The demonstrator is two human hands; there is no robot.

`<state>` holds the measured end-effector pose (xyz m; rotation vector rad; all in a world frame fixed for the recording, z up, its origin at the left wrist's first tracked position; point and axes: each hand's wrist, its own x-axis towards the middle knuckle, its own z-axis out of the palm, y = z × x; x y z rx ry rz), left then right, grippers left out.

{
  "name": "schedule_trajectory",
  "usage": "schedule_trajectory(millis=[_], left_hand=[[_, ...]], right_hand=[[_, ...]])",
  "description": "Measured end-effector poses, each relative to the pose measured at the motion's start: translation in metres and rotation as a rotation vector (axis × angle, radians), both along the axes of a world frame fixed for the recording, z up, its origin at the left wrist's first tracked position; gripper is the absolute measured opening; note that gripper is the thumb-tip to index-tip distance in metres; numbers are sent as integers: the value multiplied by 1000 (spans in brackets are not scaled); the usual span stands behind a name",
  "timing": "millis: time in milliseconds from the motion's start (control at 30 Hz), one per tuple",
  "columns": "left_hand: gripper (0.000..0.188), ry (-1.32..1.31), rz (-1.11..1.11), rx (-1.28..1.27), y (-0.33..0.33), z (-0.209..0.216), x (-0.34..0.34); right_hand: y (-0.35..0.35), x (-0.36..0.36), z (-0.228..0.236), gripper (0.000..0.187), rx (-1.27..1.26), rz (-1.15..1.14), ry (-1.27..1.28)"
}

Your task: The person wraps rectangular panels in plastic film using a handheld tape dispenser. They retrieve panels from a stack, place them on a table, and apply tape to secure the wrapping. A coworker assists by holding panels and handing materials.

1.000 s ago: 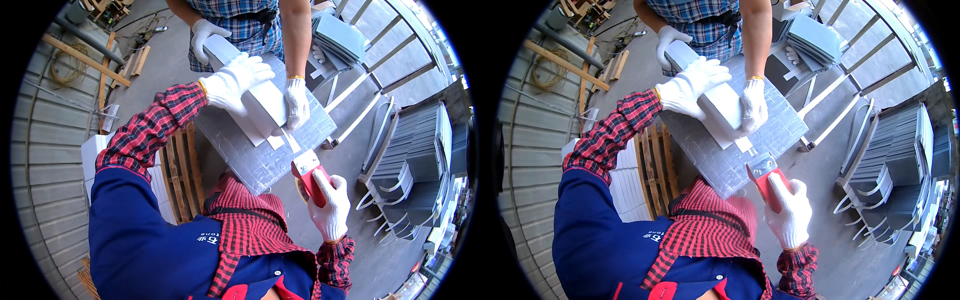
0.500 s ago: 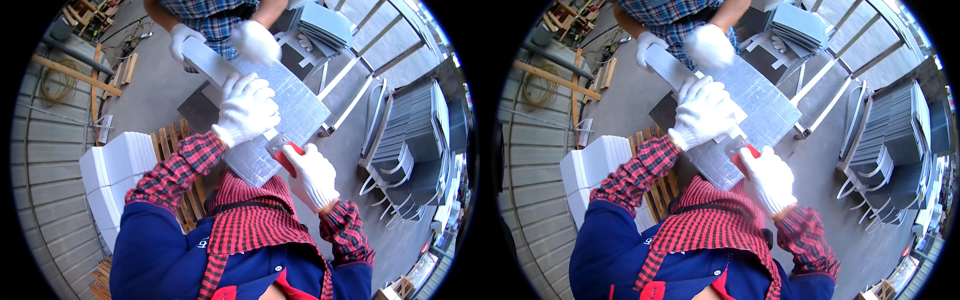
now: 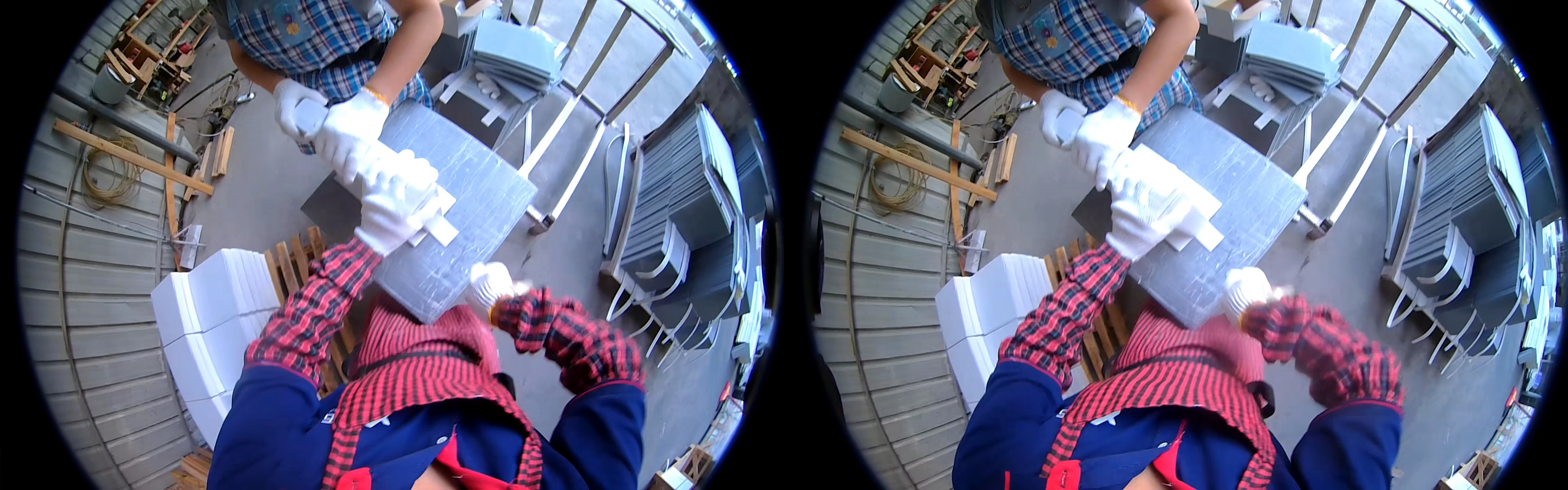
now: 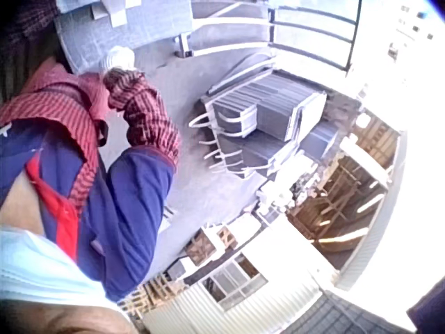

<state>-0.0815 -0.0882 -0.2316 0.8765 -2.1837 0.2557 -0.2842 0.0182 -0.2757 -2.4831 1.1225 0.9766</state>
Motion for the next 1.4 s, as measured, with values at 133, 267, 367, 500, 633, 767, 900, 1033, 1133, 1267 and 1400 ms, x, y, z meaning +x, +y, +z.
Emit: schedule_trajectory(millis=[133,267,367,500,633,767,900,1033,1133,1267,1400], left_hand=[[47,1,-41,-24,2,4,-1],[58,-27,-57,-53,1,-13,7],[65,-90,-57,-159,-15,-50,17],[67,-139,-79,-92,-18,-51,18],[63,47,-226,66,-2,-21,12],[39,257,-164,532,8,10,20],[20,467,-82,419,4,11,-8],[19,148,240,269,13,26,-21],[16,171,320,276,14,26,-22],[15,385,480,498,18,18,-25],[61,471,765,578,25,14,-33]], right_hand=[[46,-43,-28,27,193,-363,-12],[81,-68,-29,23,180,-639,-235],[99,-67,-24,22,43,-799,-282],[116,-60,-28,46,-36,-1037,-325],[124,-54,-43,52,-131,-1191,-422],[106,-57,-55,53,-208,-1239,-631],[53,-70,-55,60,-131,-1387,-976],[-22,-96,-86,63,-145,-1469,-1103],[-96,-120,-100,61,-78,-1378,-1162],[-177,-155,-146,58,44,-1228,-1255],[-221,-180,-182,59,209,-1145,-1236]])
